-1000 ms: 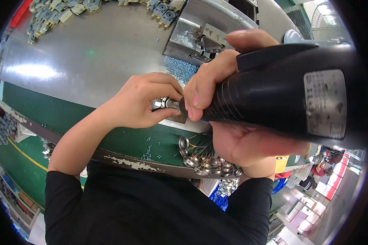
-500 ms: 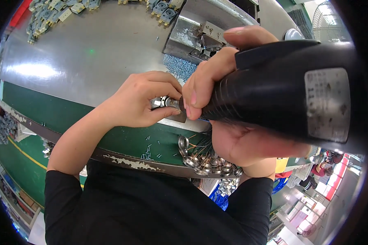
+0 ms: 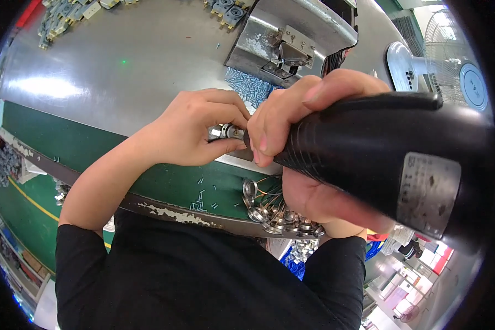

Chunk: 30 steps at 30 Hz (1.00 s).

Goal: Assembling electrical terminal components by inserting wires and fastening them with a power tool.

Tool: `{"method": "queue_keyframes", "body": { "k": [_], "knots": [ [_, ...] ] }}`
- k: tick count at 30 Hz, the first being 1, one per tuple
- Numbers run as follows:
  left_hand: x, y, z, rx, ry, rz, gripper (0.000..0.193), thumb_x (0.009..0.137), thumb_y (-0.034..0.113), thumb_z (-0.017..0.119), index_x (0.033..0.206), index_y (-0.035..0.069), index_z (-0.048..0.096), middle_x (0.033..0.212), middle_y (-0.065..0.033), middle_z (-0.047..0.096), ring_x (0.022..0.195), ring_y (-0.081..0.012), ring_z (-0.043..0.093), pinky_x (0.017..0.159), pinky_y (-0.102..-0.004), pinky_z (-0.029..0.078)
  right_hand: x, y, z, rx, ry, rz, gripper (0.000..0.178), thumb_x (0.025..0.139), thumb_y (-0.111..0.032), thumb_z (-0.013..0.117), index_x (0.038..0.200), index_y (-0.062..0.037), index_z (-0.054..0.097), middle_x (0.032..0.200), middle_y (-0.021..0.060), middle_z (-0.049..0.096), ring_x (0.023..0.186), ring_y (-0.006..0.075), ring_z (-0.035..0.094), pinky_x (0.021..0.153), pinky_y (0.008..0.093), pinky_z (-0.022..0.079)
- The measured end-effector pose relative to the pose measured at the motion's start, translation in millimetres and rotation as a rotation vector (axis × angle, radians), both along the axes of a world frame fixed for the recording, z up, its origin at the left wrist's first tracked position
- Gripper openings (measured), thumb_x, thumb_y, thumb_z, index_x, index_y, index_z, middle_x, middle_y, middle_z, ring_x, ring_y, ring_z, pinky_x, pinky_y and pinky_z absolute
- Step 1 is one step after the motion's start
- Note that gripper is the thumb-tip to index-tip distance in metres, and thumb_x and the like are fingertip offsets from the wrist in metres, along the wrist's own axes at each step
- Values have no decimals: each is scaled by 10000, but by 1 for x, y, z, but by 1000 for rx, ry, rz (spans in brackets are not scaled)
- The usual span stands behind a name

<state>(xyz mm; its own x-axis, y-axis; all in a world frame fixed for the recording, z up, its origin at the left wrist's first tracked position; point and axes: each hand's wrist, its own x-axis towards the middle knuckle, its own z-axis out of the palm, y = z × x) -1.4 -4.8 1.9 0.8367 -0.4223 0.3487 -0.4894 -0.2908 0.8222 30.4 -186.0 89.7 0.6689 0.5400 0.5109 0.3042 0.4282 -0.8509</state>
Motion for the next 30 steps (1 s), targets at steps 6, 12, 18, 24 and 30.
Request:
{"method": "queue_keyframes", "body": {
  "k": [6, 12, 18, 24, 30],
  "knots": [
    [-1, 0, -1, -13, -8, -10, 179, 788, 204, 758, 915, 89, 703, 922, -30, 671, 880, -263, 666, 698, -384, 529, -4, 0, -3, 31, -7, -2, 900, 743, -850, 552, 1205, -88, 428, 730, 32, 531, 538, 154, 530, 532, 309, 457],
    [0, 0, 2, -45, 34, -50, 244, 733, 104, 785, 964, 64, 717, 981, -73, 699, 910, -280, 677, 775, -369, 546, 7, -6, 11, 20, 20, 49, 1049, 788, -850, 519, 1447, -55, 337, 735, 33, 529, 539, 166, 526, 529, 324, 457],
    [1, -1, 4, -77, -8, -56, 240, 760, 90, 776, 982, 34, 703, 1005, -102, 700, 936, -296, 684, 802, -367, 547, 60, -27, 47, 66, -180, -25, 1044, 847, -847, 429, 1466, -14, 320, 877, 62, 504, 695, 166, 505, 685, 368, 418],
    [0, -3, 10, -36, -2, -48, 263, 742, 68, 794, 984, 42, 694, 1016, -89, 702, 945, -292, 684, 811, -369, 545, 95, -30, 30, 175, -96, -205, 975, 845, -865, 373, 1397, -61, 396, 869, 90, 539, 705, 204, 521, 693, 398, 438],
    [3, -4, 11, -19, 16, -47, 260, 741, 71, 799, 977, 40, 694, 1027, -85, 703, 949, -288, 684, 816, -369, 546, 98, -22, 31, 134, -51, -317, 964, 851, -854, 365, 1381, -49, 398, 855, 91, 547, 695, 207, 531, 698, 401, 447]
  ]
}}
